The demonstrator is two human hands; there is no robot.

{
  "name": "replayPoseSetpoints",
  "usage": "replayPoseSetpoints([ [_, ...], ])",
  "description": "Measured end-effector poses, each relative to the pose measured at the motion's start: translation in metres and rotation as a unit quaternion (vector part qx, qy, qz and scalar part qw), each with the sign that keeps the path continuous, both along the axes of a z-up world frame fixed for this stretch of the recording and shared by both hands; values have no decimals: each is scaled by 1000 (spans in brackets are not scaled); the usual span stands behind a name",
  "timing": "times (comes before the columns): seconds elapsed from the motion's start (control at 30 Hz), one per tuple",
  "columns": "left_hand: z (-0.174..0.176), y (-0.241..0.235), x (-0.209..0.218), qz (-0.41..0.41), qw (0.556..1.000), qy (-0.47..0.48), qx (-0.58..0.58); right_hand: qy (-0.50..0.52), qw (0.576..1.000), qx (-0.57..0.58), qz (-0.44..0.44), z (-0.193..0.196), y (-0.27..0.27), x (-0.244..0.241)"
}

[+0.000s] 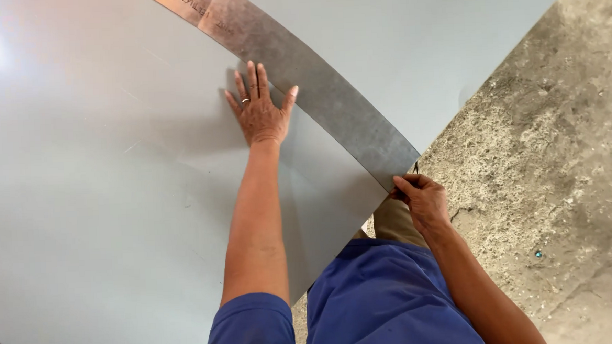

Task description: Marking several curved lines on a large metal sheet using a metal template and a marking tool.

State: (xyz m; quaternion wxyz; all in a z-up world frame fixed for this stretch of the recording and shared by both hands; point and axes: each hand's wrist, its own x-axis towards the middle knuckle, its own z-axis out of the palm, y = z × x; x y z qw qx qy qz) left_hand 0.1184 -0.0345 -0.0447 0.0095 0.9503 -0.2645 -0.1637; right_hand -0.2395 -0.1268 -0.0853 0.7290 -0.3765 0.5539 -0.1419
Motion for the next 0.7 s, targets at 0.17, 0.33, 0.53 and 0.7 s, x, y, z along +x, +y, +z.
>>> replayPoseSetpoints([
  [0.17, 12, 3, -1, -2, 1000, 18, 10, 23, 1000, -12, 1, -2, 3, -5],
  [0.33, 0, 4, -2, -4, 1000, 6, 5, 38, 999, -6, 18, 3, 0, -3],
  [0.53, 0, 3, -3, -4, 1000, -4, -3, 42, 999, -9, 19, 1, 2, -4],
  [0.7, -6, 4, 1, -11, 1000, -11, -6, 51, 998, -7, 19, -4, 1, -3],
])
